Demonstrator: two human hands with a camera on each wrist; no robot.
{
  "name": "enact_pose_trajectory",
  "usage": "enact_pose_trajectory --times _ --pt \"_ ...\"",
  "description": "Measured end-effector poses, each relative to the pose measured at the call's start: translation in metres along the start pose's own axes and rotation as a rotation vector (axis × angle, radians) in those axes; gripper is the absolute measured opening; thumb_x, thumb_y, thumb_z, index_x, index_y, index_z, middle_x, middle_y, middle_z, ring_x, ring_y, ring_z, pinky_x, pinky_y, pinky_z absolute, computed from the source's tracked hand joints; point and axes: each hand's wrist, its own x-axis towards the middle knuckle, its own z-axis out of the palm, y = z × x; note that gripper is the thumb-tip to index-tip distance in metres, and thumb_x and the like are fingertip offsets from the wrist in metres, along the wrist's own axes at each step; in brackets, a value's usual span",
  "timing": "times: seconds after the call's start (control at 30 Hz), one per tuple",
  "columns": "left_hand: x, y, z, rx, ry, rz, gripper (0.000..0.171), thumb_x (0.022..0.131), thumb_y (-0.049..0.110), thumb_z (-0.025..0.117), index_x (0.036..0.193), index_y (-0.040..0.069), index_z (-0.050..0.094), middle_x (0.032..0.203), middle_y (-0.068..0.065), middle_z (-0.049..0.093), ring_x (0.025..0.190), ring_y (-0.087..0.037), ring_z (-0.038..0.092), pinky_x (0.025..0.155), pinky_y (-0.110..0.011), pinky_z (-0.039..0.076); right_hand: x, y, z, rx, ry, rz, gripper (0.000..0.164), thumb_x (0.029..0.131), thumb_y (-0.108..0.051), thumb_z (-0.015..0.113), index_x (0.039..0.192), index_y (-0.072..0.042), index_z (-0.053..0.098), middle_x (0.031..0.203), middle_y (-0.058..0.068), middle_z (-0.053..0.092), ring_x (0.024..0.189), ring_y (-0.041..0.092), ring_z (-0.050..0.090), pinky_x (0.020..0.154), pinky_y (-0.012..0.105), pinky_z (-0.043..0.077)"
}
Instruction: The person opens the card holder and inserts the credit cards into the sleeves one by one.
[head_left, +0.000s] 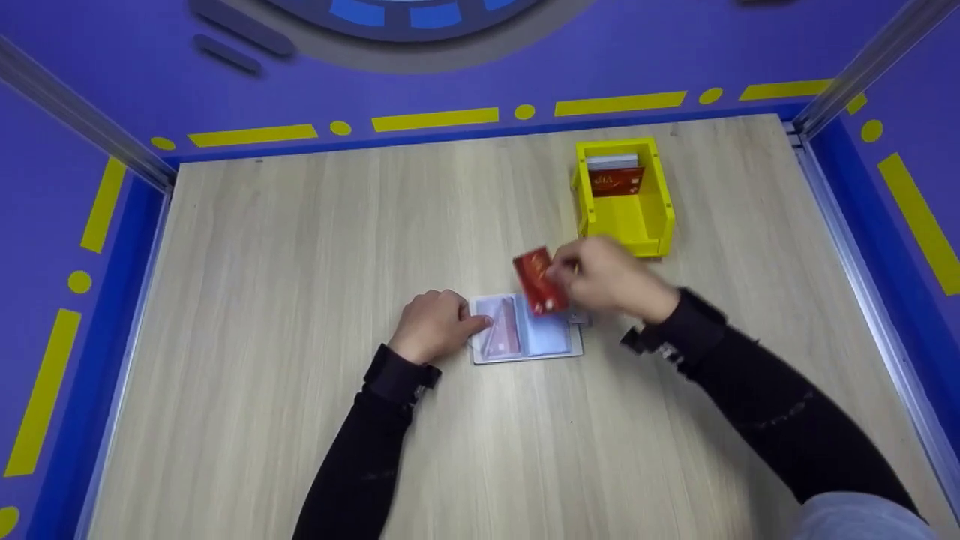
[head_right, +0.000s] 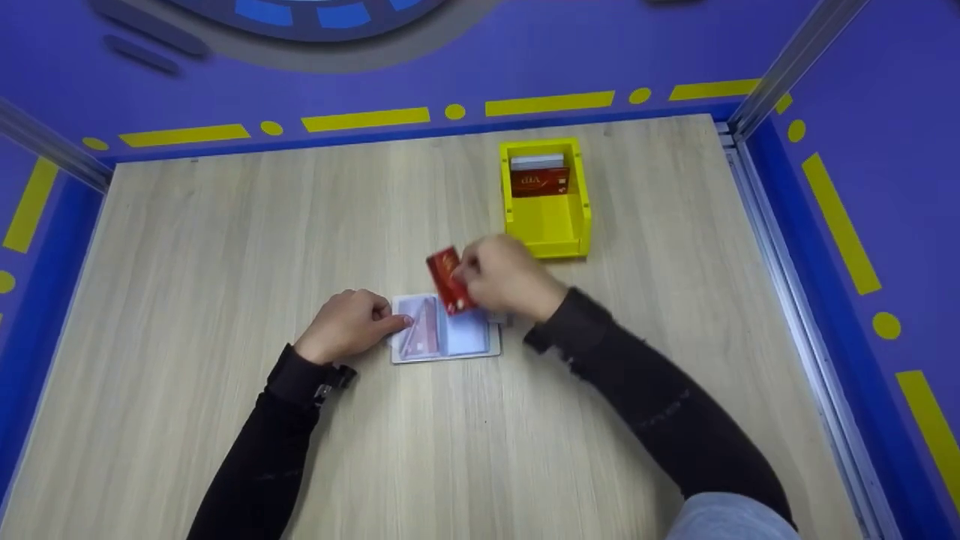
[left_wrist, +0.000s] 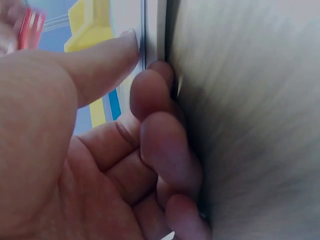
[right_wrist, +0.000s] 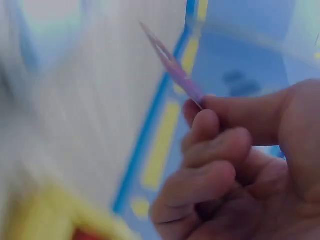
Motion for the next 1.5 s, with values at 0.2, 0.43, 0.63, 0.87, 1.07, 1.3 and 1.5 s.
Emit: enact_pose_trajectory --times 0.2,0.43,0.63,0.87,1.07,1.3,1.5 --pt "0.002 0.001 0.0 0.014 -0.006 0.008 0.054 0.1 0.052 0.078 0.064 0.02 0.055 0.065 0.008 0.049 0.066 -0.016 0.049 0.061 -0.033 0.035 -0.003 0.012 0.047 0.01 -0.125 0.103 0.027 0.106 -0.021 0.067 0.082 -0.011 0.076 0.072 -0.002 0.06 0.069 0.016 0.055 0.065 0.031 0.044" --pt "0.001 0.0 0.0 0.019 0.009 0.006 0.054 0.102 0.051 0.076 0.064 0.019 0.055 0.064 0.007 0.047 0.065 -0.016 0.046 0.06 -0.033 0.033 0.0 0.015 0.067 0.019 -0.1 0.152 0.035 0.102 -0.023 0.068 0.068 -0.015 0.07 0.064 -0.006 0.052 0.063 0.015 0.051 0.061 0.031 0.04" --pt "0.001 0.001 0.001 0.027 0.031 -0.002 0.047 0.112 0.042 0.061 0.075 0.015 0.071 0.071 0.001 0.056 0.071 -0.021 0.053 0.066 -0.036 0.039 0.002 0.009 0.077 0.018 -0.072 0.172 0.04 0.104 -0.025 0.067 0.065 -0.015 0.063 0.062 -0.005 0.047 0.062 0.016 0.049 0.06 0.031 0.037" --pt "0.002 0.002 0.001 0.03 0.018 -0.017 0.04 0.111 0.037 0.061 0.087 0.012 0.08 0.075 -0.001 0.061 0.072 -0.021 0.055 0.067 -0.037 0.04 0.004 0.005 0.086 -0.016 -0.047 0.146 0.045 0.106 -0.025 0.066 0.062 -0.016 0.06 0.061 -0.005 0.047 0.06 0.017 0.049 0.061 0.031 0.037" --pt "0.002 -0.001 0.0 0.033 0.03 0.003 0.044 0.11 0.036 0.064 0.071 0.016 0.068 0.07 0.001 0.055 0.069 -0.021 0.053 0.065 -0.037 0.039 0.008 0.0 0.092 -0.033 -0.037 0.129 0.045 0.107 -0.026 0.068 0.063 -0.015 0.061 0.061 -0.005 0.046 0.06 0.017 0.048 0.061 0.031 0.036" --pt "0.002 0.0 0.0 0.028 0.022 0.012 0.053 0.108 0.039 0.066 0.061 0.021 0.05 0.062 0.006 0.044 0.064 -0.018 0.046 0.06 -0.035 0.034 0.012 -0.005 0.097 -0.072 -0.036 0.118 0.05 0.108 -0.028 0.07 0.061 -0.018 0.055 0.06 -0.008 0.043 0.061 0.015 0.045 0.06 0.031 0.033" --pt "0.002 0.0 0.001 0.024 0.02 0.005 0.055 0.105 0.04 0.071 0.06 0.021 0.047 0.06 0.008 0.042 0.06 -0.016 0.044 0.059 -0.034 0.032 0.013 -0.007 0.1 -0.099 -0.027 0.129 0.045 0.107 -0.029 0.073 0.065 -0.015 0.068 0.061 -0.007 0.047 0.063 0.016 0.048 0.061 0.031 0.034"
